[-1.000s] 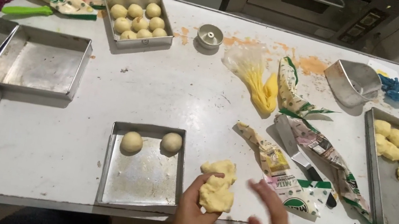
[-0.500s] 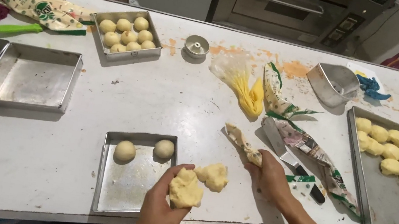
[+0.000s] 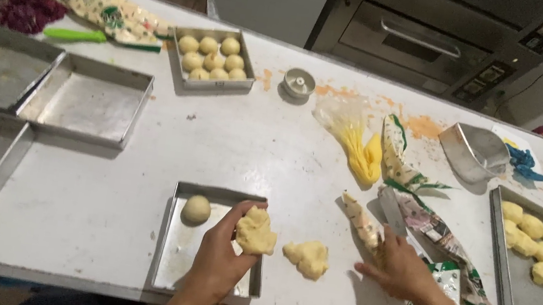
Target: Filling small dough portions with pineapple jam using a piping bag and rolling them into balls for baking.
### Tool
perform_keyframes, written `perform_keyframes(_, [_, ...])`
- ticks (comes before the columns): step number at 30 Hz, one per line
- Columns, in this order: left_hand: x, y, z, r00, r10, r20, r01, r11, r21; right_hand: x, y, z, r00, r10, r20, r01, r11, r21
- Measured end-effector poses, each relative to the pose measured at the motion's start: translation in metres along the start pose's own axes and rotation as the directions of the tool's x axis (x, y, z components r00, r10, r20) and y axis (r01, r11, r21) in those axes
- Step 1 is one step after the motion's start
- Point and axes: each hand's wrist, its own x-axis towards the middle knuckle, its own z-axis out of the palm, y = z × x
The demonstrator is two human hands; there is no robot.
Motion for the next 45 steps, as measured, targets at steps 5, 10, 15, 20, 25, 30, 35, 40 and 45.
perform_keyframes(5, [-0.002, -0.010, 0.007, 0.998, 0.016, 0.065, -0.010, 0.996, -0.086, 0.036, -0.019, 0.004, 0.995, 0.086, -0.043, -0.078, 0.982, 0.169])
perform_keyframes(10, [-0.005, -0.017, 0.003, 0.998, 0.003, 0.059, 0.002, 0.995, -0.095, 0.059, 0.003, 0.036, 0.923, -0.156, -0.351, 0.243, 0.945, 0.220])
perform_keyframes(15, [-0.010, -0.020, 0.005, 0.997, -0.005, 0.071, 0.011, 0.996, -0.088, 0.035, 0.003, 0.035, 0.901, -0.139, -0.410, 0.220, 0.963, 0.157])
perform_keyframes(20, [-0.012, -0.021, 0.009, 0.995, 0.046, 0.084, -0.036, 0.992, -0.118, 0.021, 0.011, 0.037, 0.854, -0.147, -0.499, 0.287, 0.933, 0.216])
perform_keyframes(25, [-0.011, -0.025, 0.011, 0.993, 0.058, 0.099, -0.044, 0.989, -0.142, -0.015, 0.005, -0.003, 0.840, -0.298, -0.454, 0.451, 0.849, 0.276])
perform_keyframes(30, [-0.017, -0.008, 0.007, 0.976, -0.015, 0.216, 0.065, 0.972, -0.226, -0.053, -0.009, -0.034, 0.790, -0.345, -0.507, 0.550, 0.765, 0.336])
perform_keyframes(35, [-0.020, -0.004, 0.008, 0.969, 0.034, 0.247, 0.008, 0.986, -0.169, -0.081, -0.037, -0.066, 0.801, -0.489, -0.346, 0.579, 0.780, 0.237])
perform_keyframes(40, [-0.022, -0.007, 0.012, 0.964, 0.130, 0.233, -0.090, 0.981, -0.172, -0.085, -0.052, -0.058, 0.767, -0.539, -0.349, 0.600, 0.795, 0.089])
perform_keyframes(45, [-0.023, -0.006, 0.012, 0.943, 0.251, 0.219, -0.225, 0.965, -0.138, -0.093, -0.080, -0.063, 0.785, -0.614, -0.081, 0.594, 0.783, -0.186])
